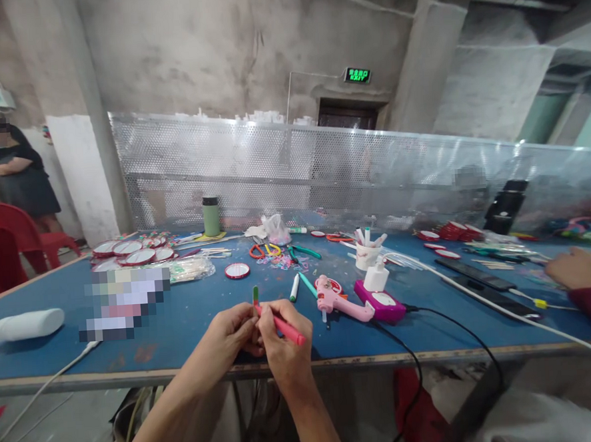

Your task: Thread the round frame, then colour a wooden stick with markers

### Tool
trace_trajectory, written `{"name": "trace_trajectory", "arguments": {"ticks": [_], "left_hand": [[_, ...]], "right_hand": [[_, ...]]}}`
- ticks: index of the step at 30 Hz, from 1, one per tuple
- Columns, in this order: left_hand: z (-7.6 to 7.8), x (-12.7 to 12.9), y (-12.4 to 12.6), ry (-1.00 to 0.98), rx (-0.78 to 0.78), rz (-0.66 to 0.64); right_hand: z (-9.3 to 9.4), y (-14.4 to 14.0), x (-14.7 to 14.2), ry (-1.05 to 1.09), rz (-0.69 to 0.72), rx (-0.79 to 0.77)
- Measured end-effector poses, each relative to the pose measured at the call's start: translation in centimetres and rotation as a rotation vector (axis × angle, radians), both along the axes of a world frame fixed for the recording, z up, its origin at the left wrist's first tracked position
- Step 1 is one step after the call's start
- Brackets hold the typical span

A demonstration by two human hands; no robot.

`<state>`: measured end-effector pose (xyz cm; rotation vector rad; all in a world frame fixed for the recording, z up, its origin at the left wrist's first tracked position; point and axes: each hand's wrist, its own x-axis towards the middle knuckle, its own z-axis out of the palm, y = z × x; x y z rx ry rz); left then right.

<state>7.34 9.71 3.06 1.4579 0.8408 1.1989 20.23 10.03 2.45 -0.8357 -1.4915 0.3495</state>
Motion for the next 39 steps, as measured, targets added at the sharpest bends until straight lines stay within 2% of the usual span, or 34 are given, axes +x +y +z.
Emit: {"name": "trace_trajectory", "arguments": {"ticks": [19,39], "left_hand": [[0.32,0.12,-0.20,0.028,-0.009,0.019],[0.00,0.11,0.01,0.024,-0.010,0.016]], "right_hand": [[0.19,-0.31,-0.23,0.020,0.013,-0.028],[0.31,-0.36,-0.22,0.021,-0.010,-0.015]]}}
